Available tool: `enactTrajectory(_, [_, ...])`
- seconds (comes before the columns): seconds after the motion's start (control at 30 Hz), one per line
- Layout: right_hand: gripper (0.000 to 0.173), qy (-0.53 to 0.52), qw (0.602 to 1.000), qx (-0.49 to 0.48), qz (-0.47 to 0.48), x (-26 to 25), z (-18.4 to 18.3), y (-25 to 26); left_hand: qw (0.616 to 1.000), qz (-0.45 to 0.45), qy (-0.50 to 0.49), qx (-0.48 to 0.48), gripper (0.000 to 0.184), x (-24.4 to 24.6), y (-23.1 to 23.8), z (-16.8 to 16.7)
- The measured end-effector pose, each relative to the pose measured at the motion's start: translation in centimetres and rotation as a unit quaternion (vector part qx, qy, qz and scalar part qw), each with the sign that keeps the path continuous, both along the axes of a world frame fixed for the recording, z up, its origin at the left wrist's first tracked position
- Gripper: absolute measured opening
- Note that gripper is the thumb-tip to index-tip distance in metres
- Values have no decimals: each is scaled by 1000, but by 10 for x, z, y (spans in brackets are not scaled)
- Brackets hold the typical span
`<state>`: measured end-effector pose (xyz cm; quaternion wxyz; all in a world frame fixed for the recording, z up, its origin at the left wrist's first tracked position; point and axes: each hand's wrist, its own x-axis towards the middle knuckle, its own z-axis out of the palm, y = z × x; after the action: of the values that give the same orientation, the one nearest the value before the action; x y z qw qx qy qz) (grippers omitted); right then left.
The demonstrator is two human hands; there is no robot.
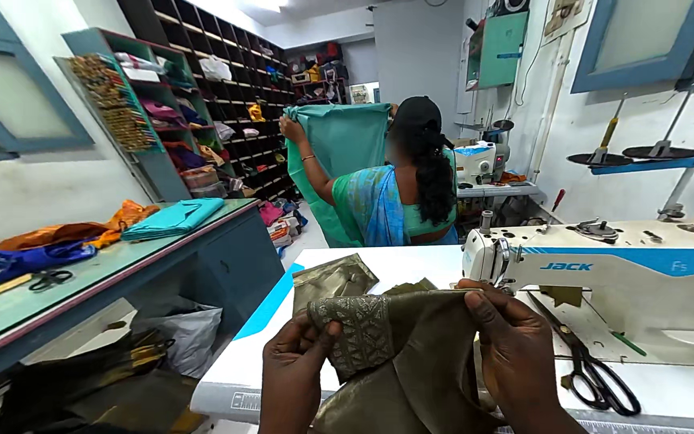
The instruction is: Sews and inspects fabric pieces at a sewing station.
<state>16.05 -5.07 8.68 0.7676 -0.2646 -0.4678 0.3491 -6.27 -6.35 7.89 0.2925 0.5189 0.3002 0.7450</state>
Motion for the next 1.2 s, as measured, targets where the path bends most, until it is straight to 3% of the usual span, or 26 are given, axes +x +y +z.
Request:
enactTrajectory(0.13, [5,9,1000,0,-13,-1,-4,5,1000,16,-19,-17,8,2,4,-4])
enactTrajectory(0.37, [4,16,998,-61,-11,-4,-5,5,998,51,-31,-11,15,6,0,0])
enactTrajectory(0.53, [13,-27,986,-144,75,-1,-9,16,994,72,-24,-76,18,3,8,-1])
enactTrajectory(0.67, [29,-43,974,-171,140,3,-19,27,992,58,4,-108,22,-2,14,-6])
enactTrajectory(0.83, [66,-95,959,-156,217,13,-22,34,986,35,103,-124,43,-10,18,-13])
enactTrajectory(0.97, [89,-138,927,-148,316,21,-28,41,984,57,112,-125,46,-10,21,-15])
enactTrajectory(1.2, [94,-178,923,-155,304,19,-43,50,973,122,154,-122,45,-8,30,-21])
